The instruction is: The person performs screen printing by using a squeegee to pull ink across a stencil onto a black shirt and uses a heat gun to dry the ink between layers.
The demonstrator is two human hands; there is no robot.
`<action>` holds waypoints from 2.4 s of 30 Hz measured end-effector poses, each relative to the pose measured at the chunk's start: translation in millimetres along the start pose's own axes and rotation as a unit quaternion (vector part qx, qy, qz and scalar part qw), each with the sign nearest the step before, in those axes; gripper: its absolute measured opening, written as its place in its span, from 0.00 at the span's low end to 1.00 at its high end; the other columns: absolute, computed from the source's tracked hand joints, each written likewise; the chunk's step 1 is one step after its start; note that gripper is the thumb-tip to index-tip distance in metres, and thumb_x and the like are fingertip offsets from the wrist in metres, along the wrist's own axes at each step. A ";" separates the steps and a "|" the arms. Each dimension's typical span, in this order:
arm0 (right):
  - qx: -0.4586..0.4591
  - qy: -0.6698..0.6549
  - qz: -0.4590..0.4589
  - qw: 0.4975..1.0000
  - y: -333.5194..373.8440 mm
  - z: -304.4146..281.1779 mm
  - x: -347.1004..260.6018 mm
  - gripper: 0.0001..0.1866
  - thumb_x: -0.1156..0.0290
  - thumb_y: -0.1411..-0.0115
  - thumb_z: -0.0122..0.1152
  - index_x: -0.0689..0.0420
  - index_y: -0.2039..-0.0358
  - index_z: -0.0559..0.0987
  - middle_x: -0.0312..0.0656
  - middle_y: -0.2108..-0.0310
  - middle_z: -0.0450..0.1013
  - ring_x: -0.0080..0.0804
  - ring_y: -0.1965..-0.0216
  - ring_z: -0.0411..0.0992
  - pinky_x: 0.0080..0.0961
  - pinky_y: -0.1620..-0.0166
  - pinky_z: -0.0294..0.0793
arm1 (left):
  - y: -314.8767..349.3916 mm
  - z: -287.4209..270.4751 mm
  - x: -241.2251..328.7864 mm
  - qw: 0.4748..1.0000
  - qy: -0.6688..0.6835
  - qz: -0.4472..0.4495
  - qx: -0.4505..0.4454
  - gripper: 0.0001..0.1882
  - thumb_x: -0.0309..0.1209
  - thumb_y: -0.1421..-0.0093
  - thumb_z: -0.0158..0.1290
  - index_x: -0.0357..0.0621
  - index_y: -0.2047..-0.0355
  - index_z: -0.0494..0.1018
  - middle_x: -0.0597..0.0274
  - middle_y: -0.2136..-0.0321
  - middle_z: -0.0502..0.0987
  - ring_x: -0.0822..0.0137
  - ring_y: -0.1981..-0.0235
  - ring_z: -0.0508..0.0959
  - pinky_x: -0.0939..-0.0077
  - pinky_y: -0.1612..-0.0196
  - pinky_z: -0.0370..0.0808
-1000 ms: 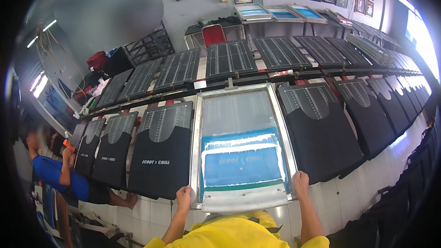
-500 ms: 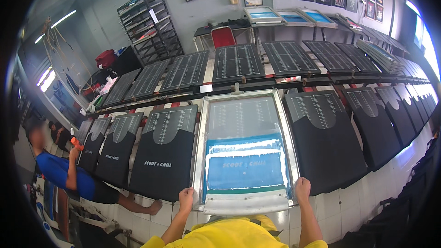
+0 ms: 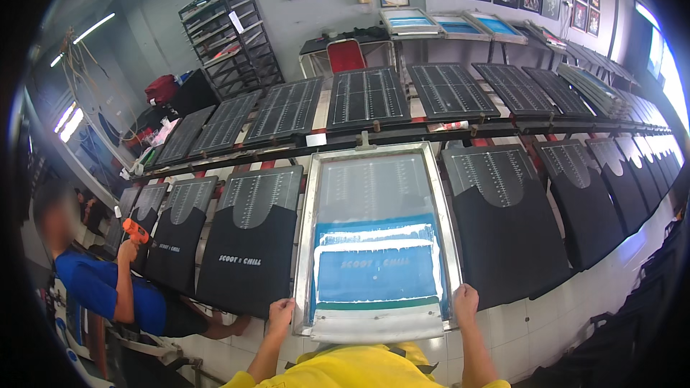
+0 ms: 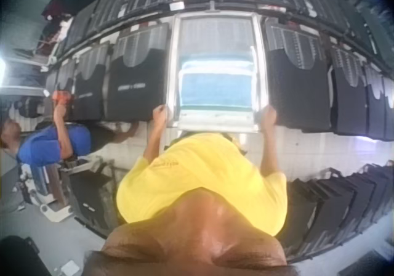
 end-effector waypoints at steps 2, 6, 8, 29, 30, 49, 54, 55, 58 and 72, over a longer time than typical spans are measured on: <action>0.024 0.014 -0.017 0.999 -0.7 6.5 7.9 0.16 0.68 0.37 0.47 0.69 0.73 0.75 0.56 0.79 0.71 0.45 0.77 0.70 0.41 0.68 0.68 | -3.5 -0.3 1.1 1.000 -0.027 0.002 -0.001 0.16 0.36 0.36 0.58 0.29 0.67 0.81 0.65 0.78 0.78 0.76 0.74 0.72 0.73 0.70 0.70; 0.024 0.029 0.003 0.999 -0.9 12.7 18.2 0.17 0.67 0.34 0.45 0.69 0.71 0.76 0.60 0.75 0.73 0.60 0.69 0.73 0.47 0.62 0.69 | -6.0 -0.2 11.8 0.996 -0.093 0.013 -0.013 0.16 0.35 0.37 0.58 0.29 0.69 0.81 0.64 0.80 0.77 0.76 0.76 0.71 0.71 0.71 0.69; -0.013 0.018 0.017 1.000 2.0 9.5 7.0 0.17 0.67 0.34 0.45 0.68 0.71 0.76 0.61 0.75 0.73 0.61 0.69 0.73 0.47 0.62 0.69 | -3.4 -1.2 15.9 0.994 -0.103 0.016 -0.016 0.16 0.34 0.37 0.58 0.28 0.70 0.80 0.63 0.81 0.77 0.75 0.77 0.71 0.70 0.72 0.69; -0.141 0.108 -0.362 0.915 84.3 -3.7 -107.2 0.22 0.68 0.42 0.64 0.62 0.48 0.76 0.54 0.46 0.72 0.51 0.44 0.69 0.40 0.41 0.69 | 106.1 15.1 53.5 0.918 0.022 0.001 -0.397 0.17 0.38 0.28 0.47 0.40 0.52 0.79 0.63 0.62 0.83 0.74 0.69 0.79 0.77 0.70 0.73; -0.199 0.107 -0.385 0.895 101.5 -0.2 -125.2 0.22 0.67 0.43 0.66 0.62 0.48 0.77 0.54 0.47 0.73 0.52 0.44 0.70 0.41 0.41 0.69 | 120.9 27.4 59.6 0.885 -0.011 -0.009 -0.466 0.18 0.39 0.28 0.45 0.40 0.52 0.79 0.64 0.62 0.83 0.74 0.69 0.79 0.76 0.69 0.74; -0.022 -0.042 -0.059 0.997 -3.2 -3.4 20.4 0.16 0.73 0.36 0.52 0.68 0.52 0.79 0.53 0.62 0.80 0.37 0.58 0.78 0.31 0.52 0.75 | 10.3 0.2 -11.5 0.977 -0.098 0.181 0.046 0.16 0.31 0.36 0.54 0.38 0.51 0.79 0.47 0.67 0.81 0.52 0.65 0.81 0.66 0.56 0.76; 0.015 -0.081 -0.061 0.995 -8.5 5.0 32.1 0.14 0.78 0.38 0.53 0.68 0.55 0.81 0.46 0.66 0.80 0.29 0.64 0.76 0.25 0.57 0.74 | -5.8 8.8 -42.9 0.993 -0.038 0.112 0.007 0.16 0.33 0.39 0.57 0.35 0.54 0.80 0.46 0.66 0.83 0.58 0.65 0.83 0.68 0.58 0.77; 0.024 -0.089 -0.058 0.994 -7.3 5.4 32.4 0.14 0.77 0.39 0.54 0.68 0.56 0.81 0.49 0.65 0.80 0.34 0.62 0.78 0.27 0.55 0.74 | -7.8 8.4 -44.9 0.991 -0.042 0.129 0.019 0.15 0.32 0.39 0.57 0.35 0.55 0.80 0.47 0.68 0.83 0.60 0.66 0.83 0.69 0.59 0.77; 0.030 -0.097 -0.039 0.994 -7.5 3.4 23.7 0.14 0.77 0.40 0.55 0.68 0.57 0.82 0.53 0.65 0.81 0.39 0.61 0.80 0.30 0.53 0.76 | -14.3 2.6 -44.1 0.989 -0.070 0.130 0.010 0.13 0.32 0.40 0.57 0.34 0.60 0.81 0.48 0.72 0.82 0.64 0.70 0.82 0.70 0.63 0.76; -0.037 0.020 -0.078 0.996 -4.8 -8.5 -9.7 0.16 0.73 0.38 0.54 0.69 0.55 0.81 0.59 0.62 0.80 0.53 0.59 0.79 0.37 0.52 0.76 | 18.7 1.9 12.6 0.970 -0.099 0.208 0.081 0.13 0.33 0.38 0.57 0.34 0.61 0.81 0.49 0.70 0.83 0.54 0.67 0.82 0.69 0.63 0.78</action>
Point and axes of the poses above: each hand's wrist, its own y-axis away from the middle knuckle, its own z-axis out of the palm, x = y × z, the point moved 4 cm from there along -y, towards the middle knuckle
